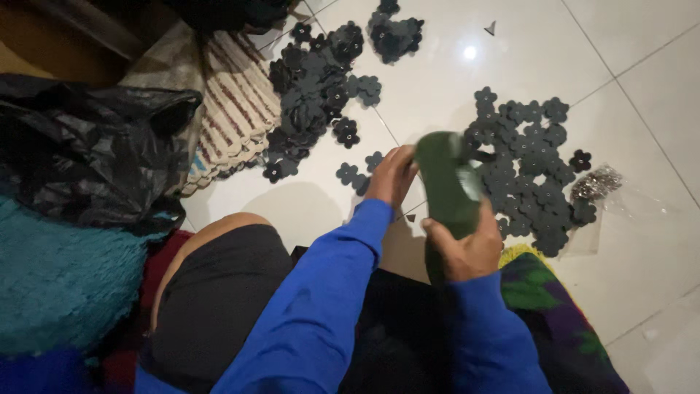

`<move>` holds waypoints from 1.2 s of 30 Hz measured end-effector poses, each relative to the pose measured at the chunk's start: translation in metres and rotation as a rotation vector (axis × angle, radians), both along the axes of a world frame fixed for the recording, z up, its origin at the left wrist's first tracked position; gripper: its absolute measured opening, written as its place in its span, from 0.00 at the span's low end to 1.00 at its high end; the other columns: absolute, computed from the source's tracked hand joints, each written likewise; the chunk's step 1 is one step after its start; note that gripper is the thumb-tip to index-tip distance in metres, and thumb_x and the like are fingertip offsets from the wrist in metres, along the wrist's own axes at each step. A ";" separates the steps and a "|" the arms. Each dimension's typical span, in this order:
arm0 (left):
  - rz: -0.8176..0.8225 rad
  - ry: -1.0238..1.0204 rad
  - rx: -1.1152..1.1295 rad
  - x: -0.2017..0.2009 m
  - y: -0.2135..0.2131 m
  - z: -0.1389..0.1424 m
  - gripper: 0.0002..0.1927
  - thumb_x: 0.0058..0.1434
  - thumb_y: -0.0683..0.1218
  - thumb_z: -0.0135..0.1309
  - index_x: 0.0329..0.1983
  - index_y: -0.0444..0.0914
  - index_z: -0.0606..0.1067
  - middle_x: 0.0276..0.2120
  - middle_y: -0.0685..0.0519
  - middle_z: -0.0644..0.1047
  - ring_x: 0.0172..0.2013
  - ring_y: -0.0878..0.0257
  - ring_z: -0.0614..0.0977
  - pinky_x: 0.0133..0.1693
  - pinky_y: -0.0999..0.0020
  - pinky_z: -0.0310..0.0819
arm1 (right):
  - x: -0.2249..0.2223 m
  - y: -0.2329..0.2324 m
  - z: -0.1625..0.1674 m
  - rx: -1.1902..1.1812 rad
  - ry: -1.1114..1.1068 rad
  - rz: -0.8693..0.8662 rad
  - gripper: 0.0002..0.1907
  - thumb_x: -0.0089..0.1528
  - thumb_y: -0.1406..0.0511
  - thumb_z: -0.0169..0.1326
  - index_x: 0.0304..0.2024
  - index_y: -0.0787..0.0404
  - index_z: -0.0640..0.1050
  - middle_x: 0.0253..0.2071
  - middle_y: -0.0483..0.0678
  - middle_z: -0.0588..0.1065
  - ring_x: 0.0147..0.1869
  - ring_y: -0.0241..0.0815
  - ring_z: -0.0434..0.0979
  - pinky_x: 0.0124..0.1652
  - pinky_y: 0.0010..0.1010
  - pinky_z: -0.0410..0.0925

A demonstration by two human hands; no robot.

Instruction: The person sits on the floor and assembles small black flower-shaped craft pieces by inserting metal fasteners into their centers using a handheld green tool. They repeatedly pick up pieces, align the fasteners, and press them into place.

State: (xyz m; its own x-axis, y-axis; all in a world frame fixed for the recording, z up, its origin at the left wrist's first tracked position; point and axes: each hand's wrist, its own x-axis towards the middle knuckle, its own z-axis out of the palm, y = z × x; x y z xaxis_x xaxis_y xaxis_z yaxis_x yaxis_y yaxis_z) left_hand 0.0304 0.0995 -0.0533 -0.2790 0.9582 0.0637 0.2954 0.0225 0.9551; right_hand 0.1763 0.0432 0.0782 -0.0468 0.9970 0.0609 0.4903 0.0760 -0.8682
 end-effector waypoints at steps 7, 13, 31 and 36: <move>0.259 -0.615 0.051 -0.001 0.012 -0.004 0.05 0.69 0.40 0.53 0.44 0.37 0.70 0.35 0.54 0.79 0.39 0.68 0.83 0.44 0.71 0.80 | 0.027 0.015 -0.026 -0.215 0.194 -0.259 0.23 0.55 0.63 0.61 0.50 0.68 0.76 0.43 0.52 0.79 0.41 0.41 0.79 0.43 0.29 0.73; 0.268 -0.595 0.052 0.001 -0.013 -0.010 0.06 0.70 0.41 0.53 0.45 0.37 0.69 0.37 0.53 0.80 0.40 0.68 0.83 0.43 0.73 0.78 | 0.034 0.022 -0.041 -0.435 0.362 -0.312 0.24 0.54 0.59 0.62 0.49 0.68 0.77 0.42 0.51 0.78 0.40 0.41 0.78 0.39 0.30 0.71; 0.403 -0.426 0.024 0.011 -0.046 -0.017 0.08 0.68 0.43 0.56 0.46 0.36 0.71 0.37 0.52 0.83 0.36 0.69 0.83 0.39 0.72 0.79 | 0.033 0.021 -0.039 -0.458 0.170 -0.243 0.27 0.54 0.58 0.63 0.51 0.68 0.76 0.42 0.51 0.79 0.40 0.41 0.79 0.40 0.30 0.71; 0.414 -0.422 0.030 0.012 -0.044 -0.018 0.08 0.68 0.43 0.57 0.47 0.36 0.72 0.37 0.52 0.83 0.37 0.69 0.83 0.39 0.73 0.78 | 0.033 0.020 -0.041 -0.475 0.189 -0.242 0.27 0.54 0.58 0.63 0.51 0.67 0.75 0.41 0.50 0.79 0.40 0.41 0.79 0.40 0.29 0.72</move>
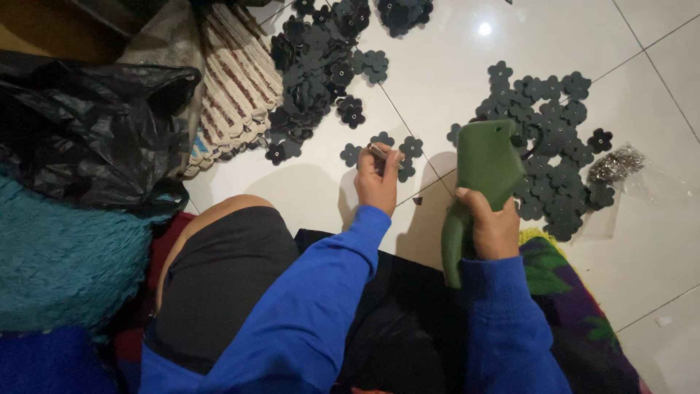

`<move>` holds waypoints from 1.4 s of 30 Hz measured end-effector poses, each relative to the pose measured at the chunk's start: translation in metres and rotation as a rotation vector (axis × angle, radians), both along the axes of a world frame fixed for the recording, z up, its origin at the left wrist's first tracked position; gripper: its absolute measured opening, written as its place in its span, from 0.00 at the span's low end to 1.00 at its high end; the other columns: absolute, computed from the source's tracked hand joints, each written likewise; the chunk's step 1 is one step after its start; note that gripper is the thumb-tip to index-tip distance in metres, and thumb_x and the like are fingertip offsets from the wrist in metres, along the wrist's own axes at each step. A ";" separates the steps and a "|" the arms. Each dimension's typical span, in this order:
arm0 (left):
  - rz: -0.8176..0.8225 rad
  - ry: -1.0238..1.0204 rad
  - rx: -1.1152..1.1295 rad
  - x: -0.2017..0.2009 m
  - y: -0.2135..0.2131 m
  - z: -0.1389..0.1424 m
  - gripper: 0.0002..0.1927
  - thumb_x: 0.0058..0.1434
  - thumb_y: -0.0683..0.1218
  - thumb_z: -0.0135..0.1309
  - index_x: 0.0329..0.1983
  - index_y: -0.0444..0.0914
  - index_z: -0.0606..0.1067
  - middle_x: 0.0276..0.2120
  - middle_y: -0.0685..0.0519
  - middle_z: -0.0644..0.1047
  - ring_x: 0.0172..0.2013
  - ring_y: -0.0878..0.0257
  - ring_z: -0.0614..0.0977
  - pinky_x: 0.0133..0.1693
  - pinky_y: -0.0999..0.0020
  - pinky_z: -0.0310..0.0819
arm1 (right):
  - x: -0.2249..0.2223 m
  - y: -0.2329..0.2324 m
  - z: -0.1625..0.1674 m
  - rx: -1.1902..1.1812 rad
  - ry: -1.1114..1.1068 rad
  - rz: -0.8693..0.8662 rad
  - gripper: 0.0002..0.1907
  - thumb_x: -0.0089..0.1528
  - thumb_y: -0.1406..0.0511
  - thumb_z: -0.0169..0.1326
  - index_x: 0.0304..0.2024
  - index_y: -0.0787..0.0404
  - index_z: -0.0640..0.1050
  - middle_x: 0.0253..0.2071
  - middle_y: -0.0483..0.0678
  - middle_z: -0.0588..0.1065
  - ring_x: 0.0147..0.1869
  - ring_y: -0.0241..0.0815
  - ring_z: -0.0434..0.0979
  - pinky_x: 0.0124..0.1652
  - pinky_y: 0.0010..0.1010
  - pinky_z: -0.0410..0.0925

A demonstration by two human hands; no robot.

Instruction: The person sits on the floor and assembles small black flower-shaped craft pieces by inserting metal fasteners into their centers using a handheld green tool. They repeatedly pick up pieces, align the fasteners, and press them into place.

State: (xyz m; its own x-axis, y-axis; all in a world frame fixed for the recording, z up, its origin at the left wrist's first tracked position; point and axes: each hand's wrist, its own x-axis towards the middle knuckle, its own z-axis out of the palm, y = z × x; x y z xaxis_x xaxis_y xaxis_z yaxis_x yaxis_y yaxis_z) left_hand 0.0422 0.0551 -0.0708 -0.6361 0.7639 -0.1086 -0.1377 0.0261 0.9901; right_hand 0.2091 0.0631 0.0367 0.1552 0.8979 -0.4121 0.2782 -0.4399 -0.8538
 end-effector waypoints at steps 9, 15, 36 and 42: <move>-0.016 -0.071 0.043 0.001 0.004 -0.001 0.09 0.68 0.43 0.57 0.48 0.36 0.71 0.37 0.53 0.82 0.37 0.70 0.83 0.40 0.73 0.78 | 0.001 0.000 0.000 0.018 -0.088 0.044 0.27 0.55 0.57 0.63 0.51 0.68 0.76 0.43 0.50 0.79 0.42 0.40 0.79 0.43 0.28 0.71; -0.016 -0.019 -0.026 0.000 0.003 0.003 0.09 0.68 0.43 0.57 0.47 0.36 0.72 0.36 0.52 0.83 0.36 0.70 0.83 0.39 0.73 0.79 | -0.003 0.000 0.006 -0.045 -0.031 0.011 0.28 0.54 0.58 0.62 0.52 0.66 0.74 0.41 0.51 0.78 0.39 0.41 0.79 0.39 0.30 0.72; -0.031 -0.042 -0.031 -0.001 0.003 -0.003 0.09 0.69 0.43 0.56 0.48 0.36 0.72 0.38 0.51 0.83 0.41 0.67 0.86 0.40 0.73 0.80 | -0.004 -0.002 0.007 -0.013 -0.070 0.050 0.28 0.54 0.57 0.62 0.51 0.67 0.76 0.42 0.51 0.79 0.41 0.40 0.79 0.41 0.29 0.71; -0.034 -0.052 -0.001 0.000 0.003 -0.008 0.10 0.69 0.42 0.56 0.51 0.36 0.72 0.38 0.51 0.82 0.41 0.66 0.86 0.41 0.73 0.79 | -0.005 -0.002 0.009 -0.046 -0.021 0.021 0.28 0.54 0.58 0.63 0.51 0.67 0.75 0.41 0.51 0.78 0.39 0.41 0.79 0.39 0.29 0.72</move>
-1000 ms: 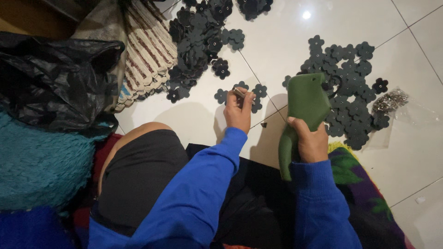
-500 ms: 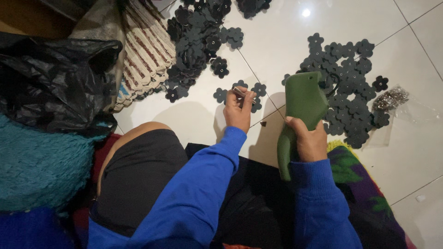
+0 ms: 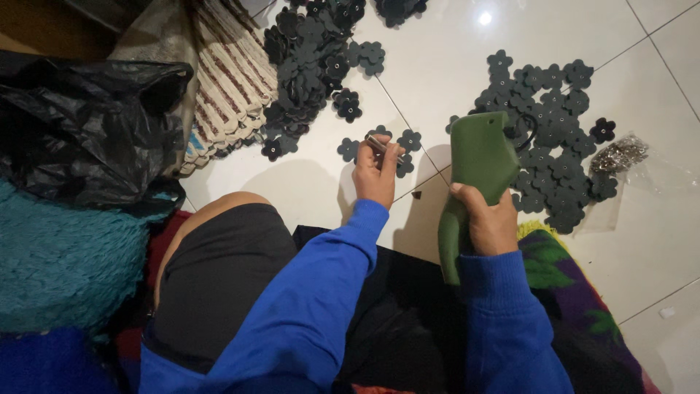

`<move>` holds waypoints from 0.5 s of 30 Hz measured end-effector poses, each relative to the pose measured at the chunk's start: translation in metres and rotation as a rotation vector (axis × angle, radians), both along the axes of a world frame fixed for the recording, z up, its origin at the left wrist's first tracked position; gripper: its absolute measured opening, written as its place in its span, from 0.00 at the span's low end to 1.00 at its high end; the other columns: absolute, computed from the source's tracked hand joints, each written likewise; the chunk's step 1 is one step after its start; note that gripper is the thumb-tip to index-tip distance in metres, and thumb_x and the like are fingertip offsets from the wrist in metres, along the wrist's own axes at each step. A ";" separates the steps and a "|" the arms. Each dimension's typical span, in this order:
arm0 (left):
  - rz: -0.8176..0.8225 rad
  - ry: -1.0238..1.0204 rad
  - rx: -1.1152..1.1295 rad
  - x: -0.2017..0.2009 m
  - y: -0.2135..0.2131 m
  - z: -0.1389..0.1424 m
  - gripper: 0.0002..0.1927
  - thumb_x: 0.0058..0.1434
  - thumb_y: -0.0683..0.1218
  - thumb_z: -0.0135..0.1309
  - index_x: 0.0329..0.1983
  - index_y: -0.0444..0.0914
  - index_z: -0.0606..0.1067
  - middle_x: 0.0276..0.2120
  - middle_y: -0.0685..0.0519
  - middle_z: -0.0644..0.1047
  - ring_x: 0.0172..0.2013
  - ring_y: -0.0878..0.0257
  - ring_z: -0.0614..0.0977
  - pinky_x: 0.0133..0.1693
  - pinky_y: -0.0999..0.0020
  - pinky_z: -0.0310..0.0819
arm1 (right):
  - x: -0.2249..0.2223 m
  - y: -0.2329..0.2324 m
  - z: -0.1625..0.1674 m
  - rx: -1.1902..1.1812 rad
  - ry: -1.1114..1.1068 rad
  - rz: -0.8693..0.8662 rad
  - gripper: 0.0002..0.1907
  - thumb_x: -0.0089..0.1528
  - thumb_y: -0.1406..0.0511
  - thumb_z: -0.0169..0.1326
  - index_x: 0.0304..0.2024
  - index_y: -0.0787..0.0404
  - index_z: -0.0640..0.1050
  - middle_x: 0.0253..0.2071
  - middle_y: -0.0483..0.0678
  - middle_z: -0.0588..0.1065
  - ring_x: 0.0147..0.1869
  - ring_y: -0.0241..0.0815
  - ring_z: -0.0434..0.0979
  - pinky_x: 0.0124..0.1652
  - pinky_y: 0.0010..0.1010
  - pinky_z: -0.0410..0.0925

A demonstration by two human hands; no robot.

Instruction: The person sits on the floor and assembles small black flower-shaped craft pieces by inserting metal fasteners into their centers using a handheld green tool. They repeatedly pick up pieces, align the fasteners, and press them into place.

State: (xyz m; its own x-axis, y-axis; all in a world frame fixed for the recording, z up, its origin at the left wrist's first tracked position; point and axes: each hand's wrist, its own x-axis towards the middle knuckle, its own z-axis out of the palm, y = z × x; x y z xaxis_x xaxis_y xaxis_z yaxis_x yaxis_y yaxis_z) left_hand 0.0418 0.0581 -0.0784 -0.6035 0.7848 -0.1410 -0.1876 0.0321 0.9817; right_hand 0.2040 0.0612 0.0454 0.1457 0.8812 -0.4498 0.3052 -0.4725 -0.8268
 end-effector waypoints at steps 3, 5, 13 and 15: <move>0.001 -0.045 0.019 0.000 0.000 -0.002 0.11 0.69 0.42 0.56 0.51 0.35 0.72 0.39 0.50 0.81 0.41 0.66 0.85 0.41 0.72 0.80 | -0.002 0.000 0.002 0.028 0.007 0.015 0.27 0.54 0.58 0.63 0.51 0.67 0.76 0.42 0.50 0.79 0.40 0.40 0.79 0.40 0.28 0.72; -0.008 -0.023 0.019 0.000 0.000 -0.003 0.11 0.69 0.42 0.56 0.52 0.35 0.72 0.39 0.50 0.81 0.41 0.66 0.85 0.43 0.72 0.80 | -0.003 0.000 0.004 0.021 0.017 0.010 0.27 0.54 0.58 0.62 0.52 0.66 0.75 0.42 0.50 0.79 0.40 0.40 0.79 0.39 0.29 0.72; -0.029 0.018 -0.009 -0.001 -0.002 -0.001 0.11 0.69 0.43 0.56 0.52 0.36 0.72 0.39 0.51 0.83 0.42 0.66 0.85 0.43 0.73 0.80 | -0.002 -0.001 0.004 0.005 -0.038 0.017 0.27 0.54 0.58 0.62 0.51 0.66 0.76 0.42 0.50 0.79 0.40 0.40 0.79 0.40 0.30 0.72; -0.032 0.006 0.010 -0.001 -0.002 0.000 0.11 0.70 0.43 0.56 0.53 0.36 0.72 0.40 0.51 0.82 0.43 0.67 0.85 0.44 0.73 0.80 | -0.001 -0.001 0.001 0.035 -0.025 0.031 0.27 0.54 0.58 0.62 0.52 0.66 0.76 0.43 0.50 0.79 0.41 0.40 0.79 0.41 0.29 0.71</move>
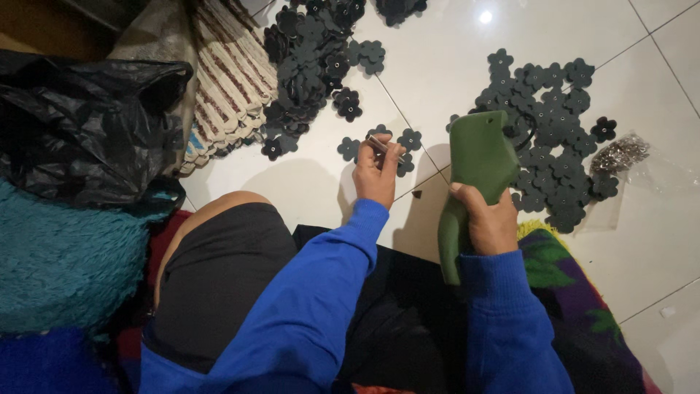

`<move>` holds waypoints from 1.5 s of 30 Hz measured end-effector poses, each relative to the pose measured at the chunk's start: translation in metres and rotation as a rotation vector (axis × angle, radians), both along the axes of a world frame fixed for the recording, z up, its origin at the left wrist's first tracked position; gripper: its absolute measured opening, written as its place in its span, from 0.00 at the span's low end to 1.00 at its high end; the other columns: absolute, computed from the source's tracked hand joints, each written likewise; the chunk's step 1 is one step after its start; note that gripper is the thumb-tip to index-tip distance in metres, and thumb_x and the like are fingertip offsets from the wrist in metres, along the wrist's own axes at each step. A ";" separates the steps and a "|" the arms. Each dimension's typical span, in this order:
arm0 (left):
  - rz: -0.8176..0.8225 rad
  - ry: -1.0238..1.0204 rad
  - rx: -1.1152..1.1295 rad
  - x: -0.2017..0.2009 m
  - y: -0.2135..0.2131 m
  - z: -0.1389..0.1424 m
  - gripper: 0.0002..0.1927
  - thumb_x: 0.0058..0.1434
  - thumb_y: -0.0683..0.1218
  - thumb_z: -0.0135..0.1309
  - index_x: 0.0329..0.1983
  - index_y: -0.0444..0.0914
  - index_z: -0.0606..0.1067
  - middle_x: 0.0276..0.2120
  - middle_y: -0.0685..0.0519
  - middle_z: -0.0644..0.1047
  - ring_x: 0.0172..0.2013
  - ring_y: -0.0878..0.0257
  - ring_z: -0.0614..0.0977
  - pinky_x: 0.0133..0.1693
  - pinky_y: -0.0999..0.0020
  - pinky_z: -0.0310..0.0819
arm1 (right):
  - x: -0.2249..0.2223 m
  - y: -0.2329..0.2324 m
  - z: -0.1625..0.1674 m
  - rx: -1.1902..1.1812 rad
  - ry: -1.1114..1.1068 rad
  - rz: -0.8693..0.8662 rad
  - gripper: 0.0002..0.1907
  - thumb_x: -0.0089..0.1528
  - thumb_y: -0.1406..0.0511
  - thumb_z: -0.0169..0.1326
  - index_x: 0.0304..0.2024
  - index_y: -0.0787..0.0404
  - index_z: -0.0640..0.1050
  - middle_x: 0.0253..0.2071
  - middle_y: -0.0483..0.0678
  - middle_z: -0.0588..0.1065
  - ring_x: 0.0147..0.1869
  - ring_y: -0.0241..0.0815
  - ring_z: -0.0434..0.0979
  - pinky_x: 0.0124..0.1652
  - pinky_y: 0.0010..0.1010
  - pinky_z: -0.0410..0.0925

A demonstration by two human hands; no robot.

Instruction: The person sits on the floor and assembles small black flower-shaped craft pieces by inserting metal fasteners into their centers using a handheld green tool. They repeatedly pick up pieces, align the fasteners, and press them into place.

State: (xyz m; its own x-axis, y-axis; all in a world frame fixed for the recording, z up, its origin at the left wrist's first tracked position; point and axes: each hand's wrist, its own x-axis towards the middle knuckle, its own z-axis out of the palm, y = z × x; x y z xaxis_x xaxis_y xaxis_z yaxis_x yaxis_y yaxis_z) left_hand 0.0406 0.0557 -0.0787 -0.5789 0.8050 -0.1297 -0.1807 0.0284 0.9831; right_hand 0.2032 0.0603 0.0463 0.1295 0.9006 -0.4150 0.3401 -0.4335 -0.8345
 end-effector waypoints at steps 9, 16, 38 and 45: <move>-0.025 0.083 -0.022 0.001 -0.003 0.004 0.11 0.67 0.44 0.59 0.52 0.38 0.75 0.40 0.51 0.83 0.41 0.66 0.85 0.43 0.71 0.80 | 0.000 0.000 0.000 -0.049 -0.023 -0.010 0.26 0.54 0.58 0.62 0.51 0.65 0.76 0.42 0.50 0.79 0.41 0.41 0.80 0.42 0.30 0.72; -0.170 0.501 0.009 0.001 -0.007 0.009 0.10 0.66 0.43 0.60 0.50 0.40 0.78 0.44 0.49 0.80 0.43 0.58 0.83 0.45 0.65 0.80 | -0.015 -0.013 0.018 0.256 -0.130 0.094 0.29 0.52 0.63 0.66 0.54 0.65 0.75 0.45 0.50 0.80 0.46 0.44 0.81 0.46 0.30 0.72; -0.174 0.603 0.106 0.005 -0.005 0.003 0.09 0.65 0.43 0.62 0.46 0.39 0.77 0.42 0.49 0.81 0.43 0.51 0.83 0.45 0.62 0.79 | -0.009 -0.037 0.023 0.752 -0.221 0.274 0.31 0.57 0.62 0.66 0.61 0.64 0.72 0.51 0.60 0.78 0.53 0.56 0.81 0.56 0.41 0.73; -0.188 0.579 0.079 0.006 -0.003 -0.010 0.12 0.61 0.40 0.62 0.47 0.38 0.77 0.43 0.45 0.79 0.43 0.48 0.82 0.44 0.60 0.78 | -0.004 -0.024 0.013 0.758 -0.418 0.501 0.41 0.51 0.61 0.69 0.64 0.63 0.69 0.55 0.60 0.75 0.58 0.59 0.77 0.57 0.44 0.70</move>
